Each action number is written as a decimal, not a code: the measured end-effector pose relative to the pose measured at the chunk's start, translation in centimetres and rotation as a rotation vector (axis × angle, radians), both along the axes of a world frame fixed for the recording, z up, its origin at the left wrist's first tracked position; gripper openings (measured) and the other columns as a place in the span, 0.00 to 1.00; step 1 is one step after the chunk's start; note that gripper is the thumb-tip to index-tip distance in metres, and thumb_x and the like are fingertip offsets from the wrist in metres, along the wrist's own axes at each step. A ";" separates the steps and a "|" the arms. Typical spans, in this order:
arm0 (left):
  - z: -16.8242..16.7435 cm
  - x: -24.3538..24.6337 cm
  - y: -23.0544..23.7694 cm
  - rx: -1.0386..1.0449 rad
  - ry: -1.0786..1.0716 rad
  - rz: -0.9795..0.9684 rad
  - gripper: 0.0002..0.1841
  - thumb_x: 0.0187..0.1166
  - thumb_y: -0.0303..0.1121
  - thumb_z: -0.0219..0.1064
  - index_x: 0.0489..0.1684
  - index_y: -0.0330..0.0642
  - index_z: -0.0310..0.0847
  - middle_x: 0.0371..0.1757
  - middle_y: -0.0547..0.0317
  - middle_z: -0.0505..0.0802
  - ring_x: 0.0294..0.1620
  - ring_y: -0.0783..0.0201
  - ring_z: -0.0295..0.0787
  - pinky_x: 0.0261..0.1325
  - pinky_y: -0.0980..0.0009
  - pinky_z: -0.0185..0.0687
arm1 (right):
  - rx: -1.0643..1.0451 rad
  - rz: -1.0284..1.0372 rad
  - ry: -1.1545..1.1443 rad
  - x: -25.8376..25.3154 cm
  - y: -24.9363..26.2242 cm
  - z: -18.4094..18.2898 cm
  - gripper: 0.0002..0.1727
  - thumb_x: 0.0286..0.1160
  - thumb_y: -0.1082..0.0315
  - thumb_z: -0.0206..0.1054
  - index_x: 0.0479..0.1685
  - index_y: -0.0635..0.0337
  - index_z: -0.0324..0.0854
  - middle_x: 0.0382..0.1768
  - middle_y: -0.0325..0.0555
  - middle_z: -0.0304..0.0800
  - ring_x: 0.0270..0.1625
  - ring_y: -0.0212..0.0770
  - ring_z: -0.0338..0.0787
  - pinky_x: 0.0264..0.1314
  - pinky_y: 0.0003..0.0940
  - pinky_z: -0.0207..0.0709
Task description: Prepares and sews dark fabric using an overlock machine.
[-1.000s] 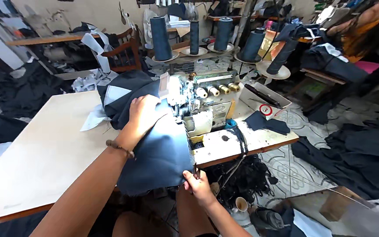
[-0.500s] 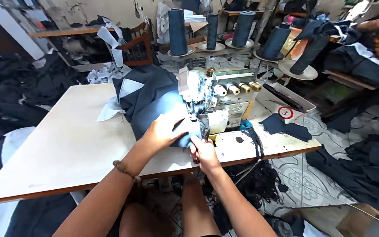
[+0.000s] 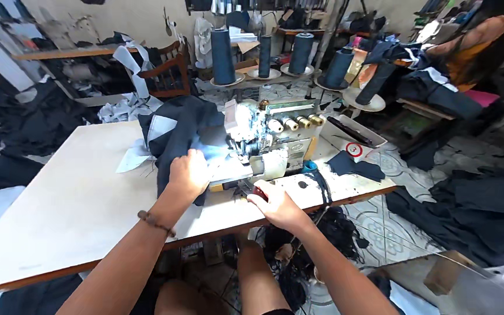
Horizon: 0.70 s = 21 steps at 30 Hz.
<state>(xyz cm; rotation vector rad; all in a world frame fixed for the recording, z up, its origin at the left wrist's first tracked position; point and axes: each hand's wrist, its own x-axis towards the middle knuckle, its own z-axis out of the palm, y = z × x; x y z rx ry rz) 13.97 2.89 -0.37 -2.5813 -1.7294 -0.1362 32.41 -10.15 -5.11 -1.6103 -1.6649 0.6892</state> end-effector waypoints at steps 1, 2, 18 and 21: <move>0.0 -0.5 -1.2 0.048 -0.005 0.011 0.27 0.86 0.50 0.63 0.49 0.26 0.86 0.50 0.30 0.91 0.52 0.32 0.90 0.52 0.34 0.82 | -0.040 -0.032 -0.121 -0.2 0.4 1.2 0.17 0.87 0.57 0.61 0.54 0.64 0.84 0.40 0.52 0.88 0.45 0.46 0.88 0.52 0.46 0.79; 0.1 -0.8 -2.5 0.067 0.018 0.019 0.25 0.87 0.49 0.62 0.40 0.28 0.87 0.42 0.33 0.92 0.48 0.33 0.91 0.47 0.36 0.82 | -0.108 -0.059 -0.254 -0.7 0.8 2.7 0.19 0.88 0.55 0.59 0.57 0.62 0.83 0.43 0.55 0.89 0.51 0.52 0.90 0.57 0.54 0.80; -1.1 -11.9 -4.3 -0.309 0.038 0.165 0.29 0.78 0.40 0.74 0.73 0.32 0.74 0.58 0.23 0.88 0.63 0.24 0.85 0.62 0.25 0.75 | 0.335 -0.159 -0.279 -1.5 -0.9 -1.9 0.21 0.77 0.52 0.71 0.55 0.60 0.84 0.30 0.52 0.89 0.33 0.55 0.90 0.36 0.58 0.82; -1.2 -13.8 -7.9 -0.822 0.122 -0.059 0.29 0.90 0.50 0.58 0.54 0.22 0.81 0.46 0.30 0.88 0.50 0.39 0.85 0.57 0.38 0.76 | 0.203 0.030 -0.185 -1.2 -4.9 -5.7 0.17 0.85 0.60 0.61 0.53 0.62 0.90 0.40 0.56 0.94 0.46 0.56 0.93 0.54 0.58 0.82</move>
